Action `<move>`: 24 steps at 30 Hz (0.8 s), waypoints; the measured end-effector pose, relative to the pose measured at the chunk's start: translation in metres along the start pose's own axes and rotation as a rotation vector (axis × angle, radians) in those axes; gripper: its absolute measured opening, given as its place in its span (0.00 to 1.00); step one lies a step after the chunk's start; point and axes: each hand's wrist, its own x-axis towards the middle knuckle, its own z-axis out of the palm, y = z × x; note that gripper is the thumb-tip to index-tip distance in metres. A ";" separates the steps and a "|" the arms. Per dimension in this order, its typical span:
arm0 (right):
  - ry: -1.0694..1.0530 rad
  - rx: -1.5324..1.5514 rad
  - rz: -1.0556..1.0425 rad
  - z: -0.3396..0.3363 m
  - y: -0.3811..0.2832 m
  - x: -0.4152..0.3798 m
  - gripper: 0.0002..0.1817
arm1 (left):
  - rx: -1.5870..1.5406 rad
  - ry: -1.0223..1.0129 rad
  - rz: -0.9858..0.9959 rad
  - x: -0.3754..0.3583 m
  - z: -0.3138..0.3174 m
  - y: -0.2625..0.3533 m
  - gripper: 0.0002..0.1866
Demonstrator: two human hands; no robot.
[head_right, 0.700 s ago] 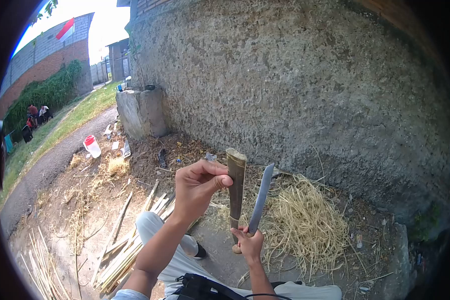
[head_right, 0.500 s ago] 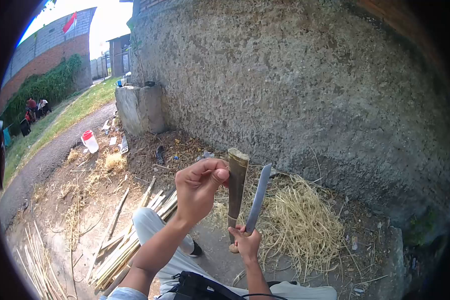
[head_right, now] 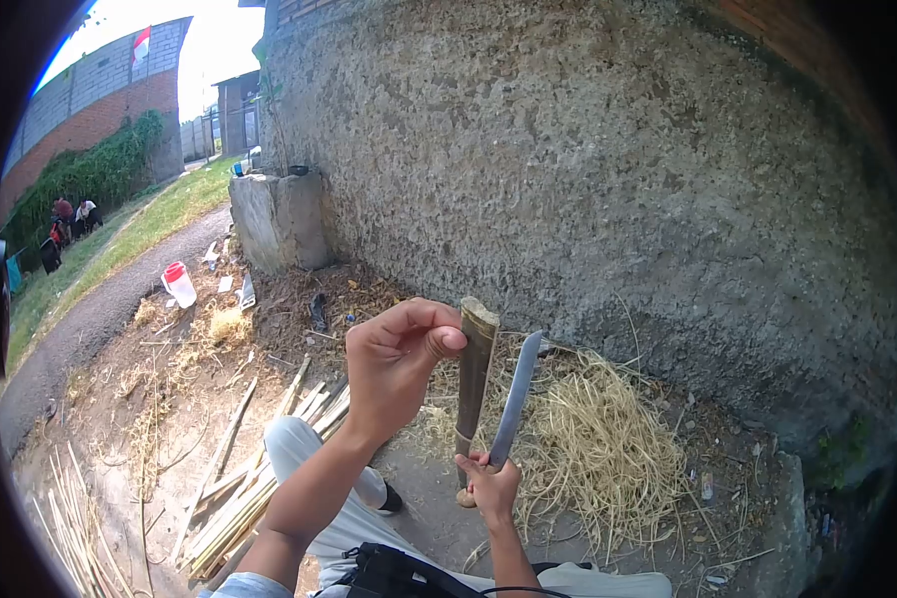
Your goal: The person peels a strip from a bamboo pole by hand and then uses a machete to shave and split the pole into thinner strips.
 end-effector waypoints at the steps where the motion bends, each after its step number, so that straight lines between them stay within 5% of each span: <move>1: 0.002 -0.004 0.002 0.000 -0.001 0.000 0.20 | 0.016 -0.021 -0.012 0.000 0.000 0.000 0.07; 9: 0.017 0.057 0.031 0.000 0.007 0.001 0.19 | 0.098 0.000 0.052 0.008 0.000 -0.011 0.07; 12: 0.060 0.063 0.017 -0.003 0.009 0.003 0.18 | 0.359 0.090 0.036 0.013 -0.024 -0.053 0.04; 20: 0.202 0.086 -0.034 -0.029 0.007 0.016 0.17 | 0.998 -0.102 -0.393 -0.058 -0.132 -0.244 0.20; 24: 0.202 0.036 -0.056 -0.038 -0.001 0.022 0.17 | 0.982 -0.227 -0.556 -0.057 -0.145 -0.261 0.25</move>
